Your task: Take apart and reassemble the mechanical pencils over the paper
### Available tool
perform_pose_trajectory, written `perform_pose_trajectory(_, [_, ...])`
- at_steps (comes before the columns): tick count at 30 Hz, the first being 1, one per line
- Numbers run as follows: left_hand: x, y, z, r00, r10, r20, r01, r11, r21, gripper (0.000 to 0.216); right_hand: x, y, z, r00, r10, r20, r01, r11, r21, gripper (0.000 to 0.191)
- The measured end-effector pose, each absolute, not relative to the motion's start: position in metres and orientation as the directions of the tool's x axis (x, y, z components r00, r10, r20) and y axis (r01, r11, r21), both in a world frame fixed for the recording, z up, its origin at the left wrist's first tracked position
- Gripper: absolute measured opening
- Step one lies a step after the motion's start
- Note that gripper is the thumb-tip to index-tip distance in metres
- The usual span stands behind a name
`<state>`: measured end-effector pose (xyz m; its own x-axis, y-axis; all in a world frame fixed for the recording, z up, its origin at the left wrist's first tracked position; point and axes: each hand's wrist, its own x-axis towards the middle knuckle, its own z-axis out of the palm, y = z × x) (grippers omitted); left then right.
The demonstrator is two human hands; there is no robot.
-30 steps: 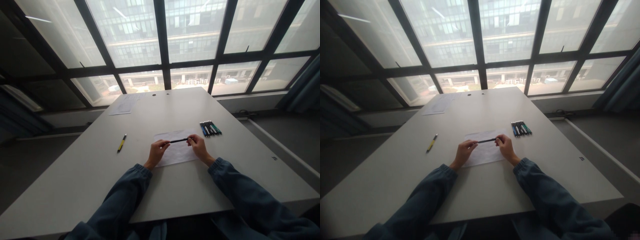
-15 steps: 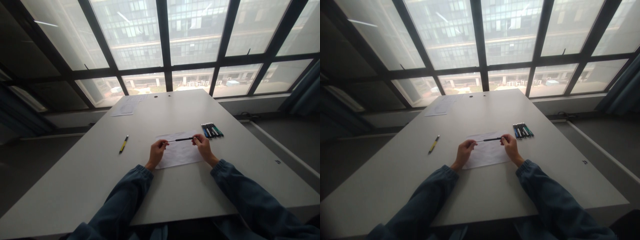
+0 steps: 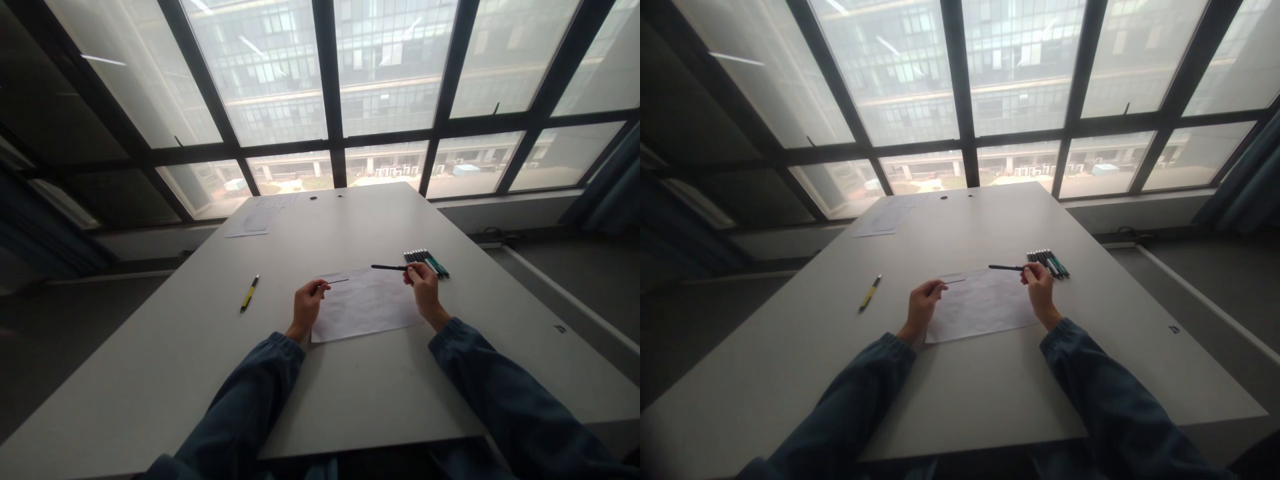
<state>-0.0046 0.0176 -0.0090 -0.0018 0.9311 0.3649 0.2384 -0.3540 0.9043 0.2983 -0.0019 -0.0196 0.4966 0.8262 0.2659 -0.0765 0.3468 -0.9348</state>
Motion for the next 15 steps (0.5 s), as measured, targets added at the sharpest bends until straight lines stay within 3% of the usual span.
perform_pose_trajectory(8, [0.000, 0.015, -0.008, 0.063, 0.938, 0.340, 0.250, -0.345, 0.905, 0.026, 0.283, 0.001, -0.029, 0.267, 0.901, 0.343, 0.273, 0.271, -0.923, 0.025])
perform_pose_trajectory(15, [0.004, 0.011, -0.010, 0.183, 0.910, 0.373, 0.266, -0.411, 0.872, 0.025, 0.286, 0.002, -0.034, 0.078, 0.867, 0.492, 0.767, 0.263, -0.585, 0.014])
